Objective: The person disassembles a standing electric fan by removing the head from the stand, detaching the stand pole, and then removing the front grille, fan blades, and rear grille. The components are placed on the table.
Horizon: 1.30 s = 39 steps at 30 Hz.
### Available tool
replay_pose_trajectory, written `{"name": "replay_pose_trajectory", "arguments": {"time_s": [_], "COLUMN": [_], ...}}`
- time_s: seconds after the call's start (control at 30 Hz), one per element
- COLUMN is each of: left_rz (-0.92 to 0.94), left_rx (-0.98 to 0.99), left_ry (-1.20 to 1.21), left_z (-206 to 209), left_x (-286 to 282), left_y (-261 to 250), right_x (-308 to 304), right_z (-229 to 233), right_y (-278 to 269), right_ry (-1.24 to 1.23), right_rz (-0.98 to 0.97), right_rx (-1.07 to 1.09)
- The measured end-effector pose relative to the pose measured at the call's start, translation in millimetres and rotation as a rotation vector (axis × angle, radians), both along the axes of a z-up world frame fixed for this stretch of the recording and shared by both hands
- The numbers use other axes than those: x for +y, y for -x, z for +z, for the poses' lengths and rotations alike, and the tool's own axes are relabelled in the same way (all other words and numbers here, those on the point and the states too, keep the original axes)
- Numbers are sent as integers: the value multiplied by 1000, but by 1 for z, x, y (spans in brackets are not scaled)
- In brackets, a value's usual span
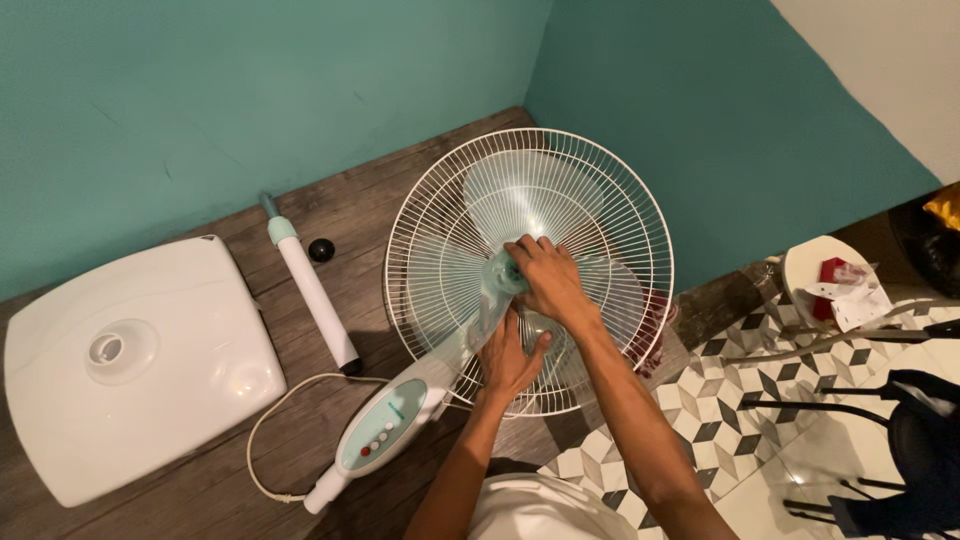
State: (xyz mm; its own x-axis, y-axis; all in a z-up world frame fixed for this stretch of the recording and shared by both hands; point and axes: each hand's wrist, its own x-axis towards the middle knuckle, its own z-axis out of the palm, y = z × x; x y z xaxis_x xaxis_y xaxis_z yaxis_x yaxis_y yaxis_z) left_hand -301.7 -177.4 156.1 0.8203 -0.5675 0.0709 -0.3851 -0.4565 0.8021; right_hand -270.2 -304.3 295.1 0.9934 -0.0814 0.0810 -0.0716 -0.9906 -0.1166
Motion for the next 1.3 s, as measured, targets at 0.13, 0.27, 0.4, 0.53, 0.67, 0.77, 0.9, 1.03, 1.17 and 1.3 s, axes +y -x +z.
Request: {"name": "replay_pose_trajectory", "arguments": {"time_s": [0.13,0.27,0.4,0.53,0.67,0.77,0.9,1.03,1.17,1.3], "left_rz": [1,-35,-41,-52,-71,-49,-53,-15,10,35], "left_rx": [5,110,113,67,67,66,228,164,50,-40], "left_ry": [-14,-71,-171,-192,-181,-138,-65,11,103,38], "left_z": [12,20,19,8,2,11,27,22,17,-7], "left_x": [3,4,1,0,-2,0,12,18,15,13], "left_y": [-1,-2,2,4,3,-1,-13,-16,-35,-34], "right_x": [-1,-1,-1,-2,0,3,15,26,26,21], "right_z": [3,4,0,-3,-1,10,40,58,62,41], "right_y": [1,2,9,15,19,19,18,20,6,1], "right_ry": [-18,-13,-34,-42,-66,-39,-31,-13,-7,-64], "right_rz": [13,4,-18,-29,-65,-57,-49,-35,-39,-50], "right_rx": [-3,-33,-88,-141,-118,-111,-101,-136,-213,-177]}}
